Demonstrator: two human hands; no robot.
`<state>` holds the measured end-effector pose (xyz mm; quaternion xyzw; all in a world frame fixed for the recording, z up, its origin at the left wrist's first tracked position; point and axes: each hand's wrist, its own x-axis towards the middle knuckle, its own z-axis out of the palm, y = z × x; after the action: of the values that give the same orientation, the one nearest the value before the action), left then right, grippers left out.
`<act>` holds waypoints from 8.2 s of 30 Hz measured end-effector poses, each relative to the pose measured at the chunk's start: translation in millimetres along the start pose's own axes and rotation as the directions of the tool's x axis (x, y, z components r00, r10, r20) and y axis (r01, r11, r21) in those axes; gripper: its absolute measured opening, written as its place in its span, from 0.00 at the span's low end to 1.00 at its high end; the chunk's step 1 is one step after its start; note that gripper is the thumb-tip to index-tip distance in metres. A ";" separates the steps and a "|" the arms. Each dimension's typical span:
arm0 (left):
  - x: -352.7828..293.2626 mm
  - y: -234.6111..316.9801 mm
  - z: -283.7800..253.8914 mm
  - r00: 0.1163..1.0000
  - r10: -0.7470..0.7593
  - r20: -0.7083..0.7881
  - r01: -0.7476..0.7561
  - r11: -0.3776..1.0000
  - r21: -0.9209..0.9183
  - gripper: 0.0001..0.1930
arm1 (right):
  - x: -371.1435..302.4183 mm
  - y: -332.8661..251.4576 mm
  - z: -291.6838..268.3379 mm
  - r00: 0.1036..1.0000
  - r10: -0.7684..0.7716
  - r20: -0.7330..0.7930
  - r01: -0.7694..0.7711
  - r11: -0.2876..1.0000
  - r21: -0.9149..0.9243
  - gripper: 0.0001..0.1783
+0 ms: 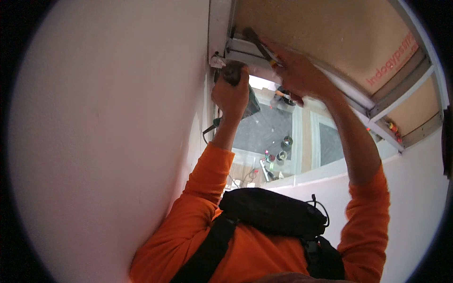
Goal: The person uses a drill and snips to secure a metal frame and gypsum board to a ceiling while standing on a ladder.
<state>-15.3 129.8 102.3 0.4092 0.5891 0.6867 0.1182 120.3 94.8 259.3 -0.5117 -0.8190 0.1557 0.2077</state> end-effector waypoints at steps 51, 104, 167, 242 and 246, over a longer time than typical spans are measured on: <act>11.5 -1.5 -0.2 0.977 -0.096 0.191 0.109 0.992 -0.057 0.28 | -146.5 142.6 22.6 0.706 0.391 -0.590 -0.268 0.919 0.289 0.33; 4.2 90.3 30.6 0.875 0.255 0.411 -0.383 0.885 0.266 0.20 | -197.1 168.3 -79.8 0.686 0.567 -0.455 -0.462 0.824 0.329 0.33; -164.0 -52.4 29.1 -0.023 0.036 0.999 0.185 0.982 -0.031 0.14 | -611.9 49.4 615.3 -0.496 0.866 0.062 -0.790 -0.479 0.384 0.11; -107.7 133.2 23.2 0.463 0.155 0.873 0.763 0.432 -0.482 0.09 | -233.9 103.5 116.6 0.594 0.578 -0.560 0.218 0.554 0.804 0.70; -74.5 118.7 23.8 0.575 0.070 0.815 0.705 0.464 -0.537 0.11 | -249.1 110.1 116.6 0.627 0.566 -0.535 0.396 0.361 0.845 0.54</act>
<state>86.8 65.7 177.7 0.4081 0.1558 0.6014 0.6689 244.3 -88.0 61.8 -0.3603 -0.3702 0.3639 0.7751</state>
